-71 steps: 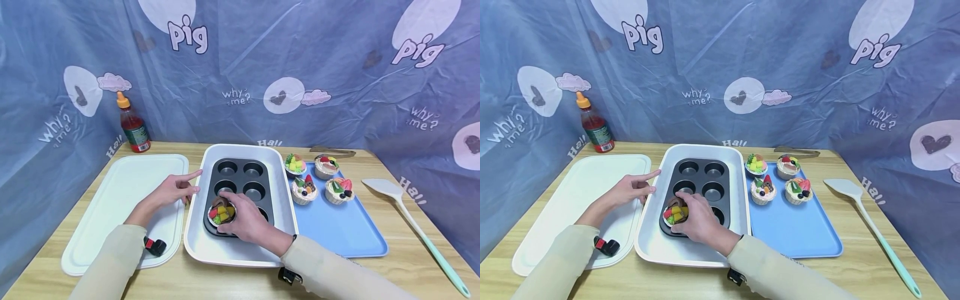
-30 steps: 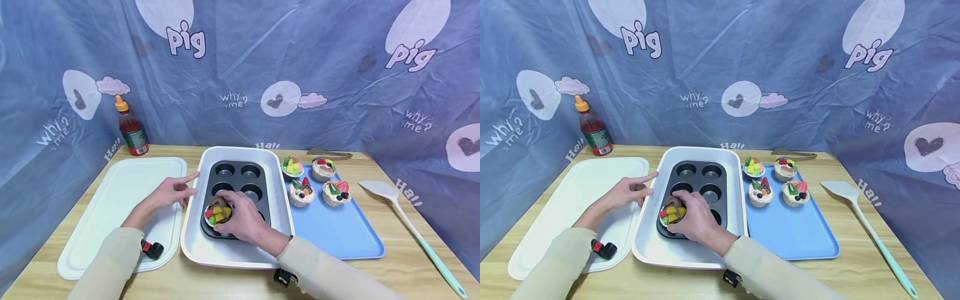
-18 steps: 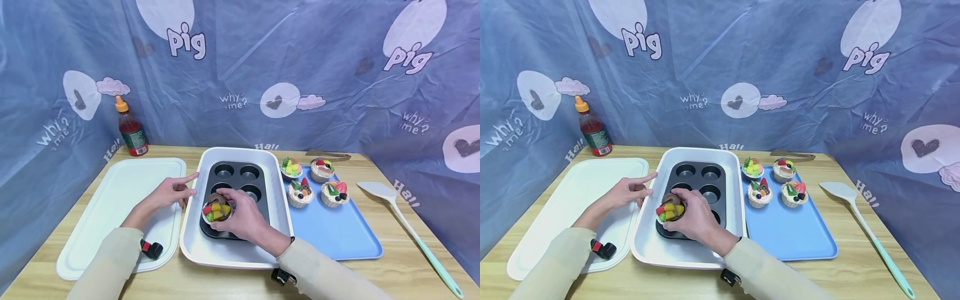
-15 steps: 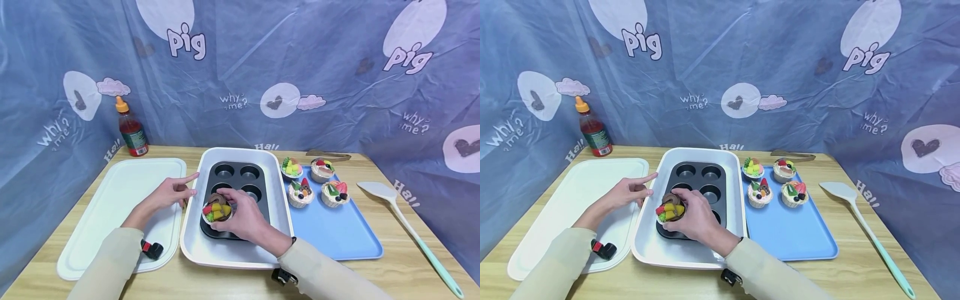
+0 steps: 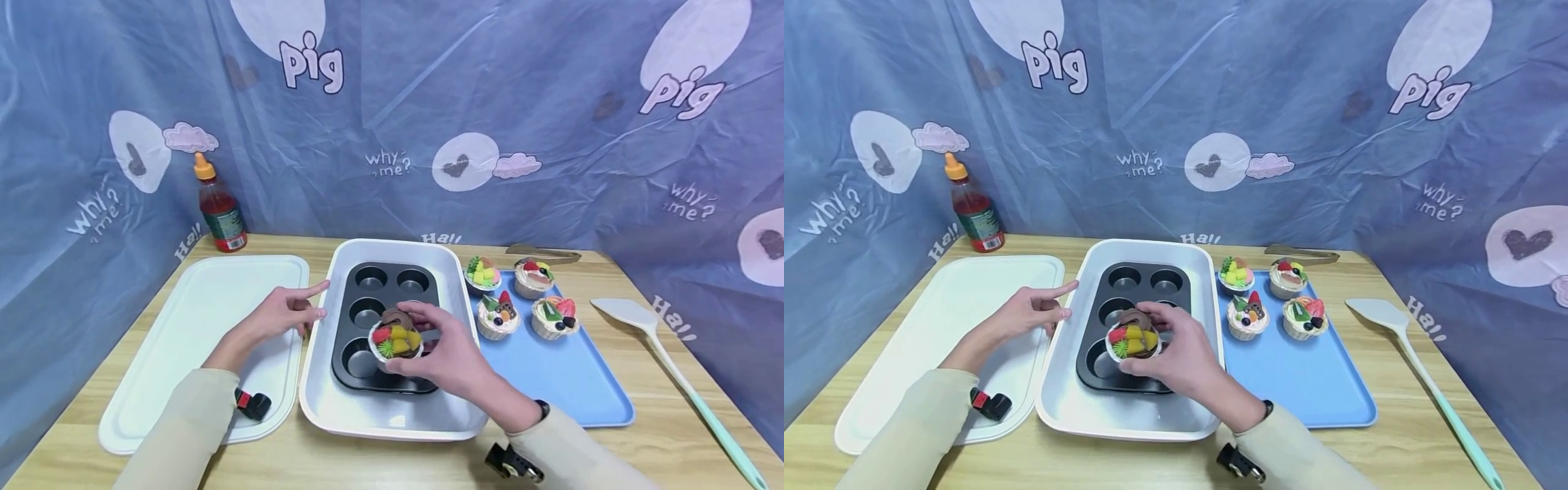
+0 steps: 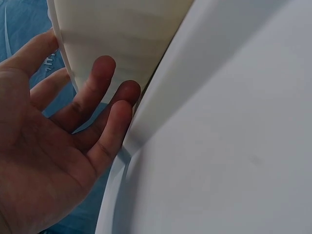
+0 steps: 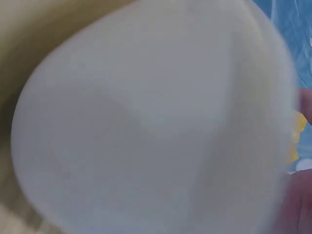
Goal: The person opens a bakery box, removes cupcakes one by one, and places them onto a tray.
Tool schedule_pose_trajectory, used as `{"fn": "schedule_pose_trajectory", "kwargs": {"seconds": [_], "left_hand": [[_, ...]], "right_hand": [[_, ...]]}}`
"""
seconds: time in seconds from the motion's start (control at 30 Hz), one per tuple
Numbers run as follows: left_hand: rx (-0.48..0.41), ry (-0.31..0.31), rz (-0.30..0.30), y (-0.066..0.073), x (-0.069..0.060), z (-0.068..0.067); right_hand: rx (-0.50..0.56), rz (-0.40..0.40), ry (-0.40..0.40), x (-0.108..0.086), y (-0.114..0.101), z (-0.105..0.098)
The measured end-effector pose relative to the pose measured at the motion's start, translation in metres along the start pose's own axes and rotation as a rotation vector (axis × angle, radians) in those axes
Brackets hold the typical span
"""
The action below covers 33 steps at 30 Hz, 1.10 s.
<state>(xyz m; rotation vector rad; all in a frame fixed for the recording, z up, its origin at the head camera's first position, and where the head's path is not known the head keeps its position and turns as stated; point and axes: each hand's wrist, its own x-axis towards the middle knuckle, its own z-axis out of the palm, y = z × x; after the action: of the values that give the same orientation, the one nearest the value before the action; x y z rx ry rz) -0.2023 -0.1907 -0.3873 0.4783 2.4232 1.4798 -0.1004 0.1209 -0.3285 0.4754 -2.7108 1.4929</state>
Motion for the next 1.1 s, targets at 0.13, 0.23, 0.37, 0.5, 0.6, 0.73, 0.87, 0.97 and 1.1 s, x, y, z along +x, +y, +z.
{"fn": "schedule_pose_trajectory", "kwargs": {"seconds": [0.13, 0.23, 0.37, 0.5, 0.6, 0.73, 0.87, 0.97, 1.1], "left_hand": [[-0.017, 0.005, 0.0, 0.0, -0.001, 0.0], [-0.031, 0.008, 0.0, -0.001, -0.001, 0.0], [-0.029, 0.016, 0.007, -0.001, -0.002, 0.0], [-0.012, 0.028, 0.011, 0.0, -0.003, -0.001], [-0.005, 0.037, 0.008, 0.0, -0.004, -0.001], [0.002, 0.051, 0.001, 0.0, -0.005, -0.001], [-0.007, 0.068, -0.009, 0.0, -0.006, 0.0], [-0.016, 0.078, -0.022, 0.0, -0.005, 0.0], [-0.02, 0.073, -0.012, 0.001, -0.005, -0.001]], "right_hand": [[-0.026, 0.036, 0.025, -0.006, 0.002, -0.019], [-0.032, 0.062, 0.047, -0.011, 0.003, -0.033], [-0.044, 0.067, 0.098, -0.019, 0.007, -0.05], [-0.098, 0.071, 0.158, -0.029, 0.014, -0.066], [-0.147, 0.093, 0.187, -0.036, 0.02, -0.078], [-0.199, 0.128, 0.212, -0.046, 0.031, -0.089], [-0.217, 0.139, 0.235, -0.054, 0.042, -0.099], [-0.225, 0.149, 0.256, -0.059, 0.05, -0.106], [-0.235, 0.157, 0.27, -0.065, 0.061, -0.112]]}}
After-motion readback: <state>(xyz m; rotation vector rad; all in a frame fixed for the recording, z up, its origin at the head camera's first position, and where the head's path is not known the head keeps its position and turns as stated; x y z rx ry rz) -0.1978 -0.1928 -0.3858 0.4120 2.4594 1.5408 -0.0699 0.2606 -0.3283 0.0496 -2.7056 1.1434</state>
